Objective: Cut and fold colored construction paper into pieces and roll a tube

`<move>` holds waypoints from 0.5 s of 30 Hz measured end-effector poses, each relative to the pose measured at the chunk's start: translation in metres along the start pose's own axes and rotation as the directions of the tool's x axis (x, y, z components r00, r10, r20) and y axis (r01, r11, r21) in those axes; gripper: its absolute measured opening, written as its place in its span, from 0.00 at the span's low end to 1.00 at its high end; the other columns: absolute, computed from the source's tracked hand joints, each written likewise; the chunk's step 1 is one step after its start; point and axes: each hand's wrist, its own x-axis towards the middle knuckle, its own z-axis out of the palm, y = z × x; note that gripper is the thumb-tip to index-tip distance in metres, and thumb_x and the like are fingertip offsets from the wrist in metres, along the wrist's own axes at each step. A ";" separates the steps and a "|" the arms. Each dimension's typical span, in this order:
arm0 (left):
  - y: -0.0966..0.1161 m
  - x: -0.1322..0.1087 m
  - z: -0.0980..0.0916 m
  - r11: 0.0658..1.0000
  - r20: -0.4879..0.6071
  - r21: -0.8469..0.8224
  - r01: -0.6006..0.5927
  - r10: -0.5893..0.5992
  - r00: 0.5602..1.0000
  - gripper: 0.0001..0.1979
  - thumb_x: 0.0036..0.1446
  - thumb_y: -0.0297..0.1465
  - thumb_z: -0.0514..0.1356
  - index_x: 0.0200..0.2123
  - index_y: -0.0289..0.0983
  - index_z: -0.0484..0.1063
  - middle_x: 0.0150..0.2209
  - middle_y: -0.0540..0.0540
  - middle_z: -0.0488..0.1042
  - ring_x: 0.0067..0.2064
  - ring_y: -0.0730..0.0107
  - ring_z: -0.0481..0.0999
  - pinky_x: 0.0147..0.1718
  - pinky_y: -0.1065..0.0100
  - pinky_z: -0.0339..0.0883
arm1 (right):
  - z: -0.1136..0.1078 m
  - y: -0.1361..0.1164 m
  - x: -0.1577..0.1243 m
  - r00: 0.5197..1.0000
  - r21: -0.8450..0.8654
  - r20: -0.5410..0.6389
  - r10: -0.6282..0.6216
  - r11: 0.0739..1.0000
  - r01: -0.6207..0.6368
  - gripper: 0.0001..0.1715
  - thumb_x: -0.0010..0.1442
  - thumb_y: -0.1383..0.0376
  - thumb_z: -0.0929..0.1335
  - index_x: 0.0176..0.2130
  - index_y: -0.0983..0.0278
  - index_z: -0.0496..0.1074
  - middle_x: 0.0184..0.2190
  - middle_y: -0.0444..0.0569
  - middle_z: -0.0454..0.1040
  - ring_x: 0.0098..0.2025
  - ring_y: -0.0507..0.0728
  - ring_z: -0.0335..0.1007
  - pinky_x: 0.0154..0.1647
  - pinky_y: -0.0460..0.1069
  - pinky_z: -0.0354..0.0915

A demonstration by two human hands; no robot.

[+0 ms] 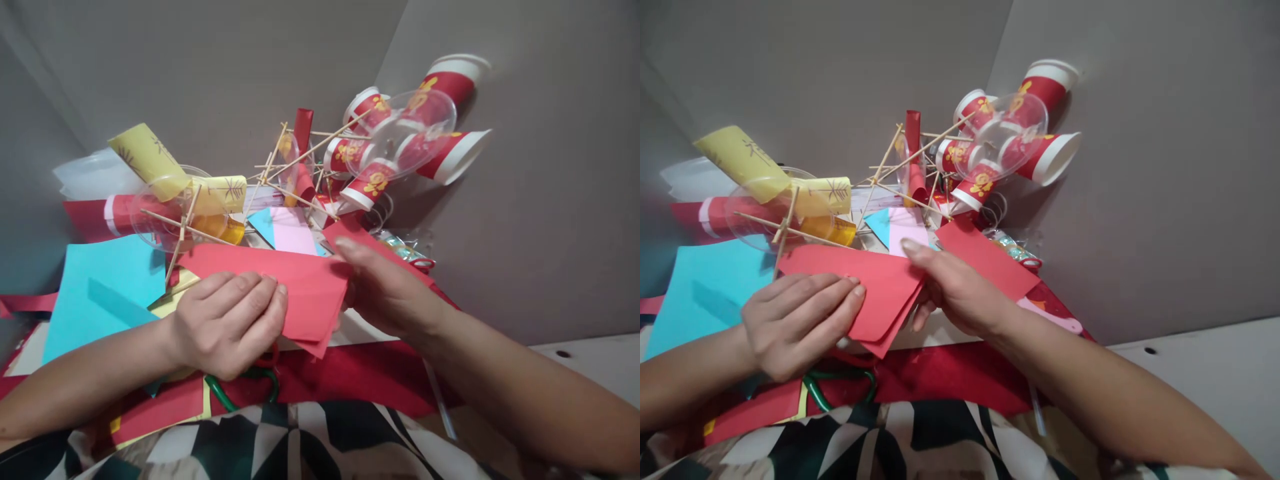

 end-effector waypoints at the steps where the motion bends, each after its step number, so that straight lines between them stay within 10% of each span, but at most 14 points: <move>1: 0.004 -0.001 0.006 0.999 0.014 -0.028 0.016 -0.015 1.000 0.07 0.61 0.28 0.60 0.40 0.34 0.78 0.37 0.43 0.83 0.38 0.61 0.82 0.33 0.66 0.70 | -0.001 0.000 0.000 0.999 -0.022 0.006 0.034 0.999 -0.034 0.30 0.52 0.42 0.73 0.20 0.64 0.73 0.16 0.45 0.72 0.17 0.51 0.68 0.19 0.45 0.68; 4: 0.010 -0.002 0.014 0.934 0.245 -0.276 0.227 -0.160 0.956 0.10 0.59 0.34 0.65 0.43 0.40 0.79 0.43 0.41 0.83 0.43 0.57 0.82 0.38 0.63 0.71 | -0.011 0.005 0.002 0.996 -0.067 -0.058 0.072 0.995 -0.076 0.23 0.47 0.49 0.78 0.21 0.65 0.74 0.17 0.44 0.72 0.17 0.49 0.66 0.20 0.44 0.67; 7: 0.005 0.005 0.008 0.619 0.501 -0.536 0.574 -0.314 0.806 0.16 0.54 0.41 0.69 0.44 0.43 0.81 0.46 0.39 0.83 0.46 0.51 0.81 0.49 0.55 0.70 | -0.027 0.011 0.003 0.989 -0.075 -0.136 0.055 0.995 -0.066 0.21 0.46 0.50 0.78 0.22 0.64 0.76 0.18 0.44 0.74 0.19 0.50 0.68 0.22 0.46 0.68; 10: -0.008 0.013 -0.004 0.354 0.495 -0.632 0.689 -0.499 0.711 0.17 0.54 0.42 0.68 0.45 0.43 0.81 0.43 0.42 0.83 0.45 0.54 0.81 0.49 0.56 0.71 | -0.045 0.014 0.001 0.986 -0.095 -0.164 0.023 0.995 -0.039 0.17 0.46 0.52 0.78 0.23 0.63 0.78 0.21 0.46 0.77 0.22 0.52 0.71 0.26 0.47 0.69; 15: -0.030 0.009 0.011 -0.004 0.454 -0.594 0.804 -0.827 0.332 0.14 0.60 0.44 0.63 0.44 0.44 0.81 0.45 0.48 0.81 0.49 0.59 0.79 0.50 0.62 0.71 | -0.063 0.008 -0.012 0.985 -0.122 -0.172 0.007 0.992 -0.029 0.12 0.47 0.55 0.78 0.25 0.61 0.81 0.23 0.47 0.78 0.25 0.52 0.71 0.26 0.46 0.67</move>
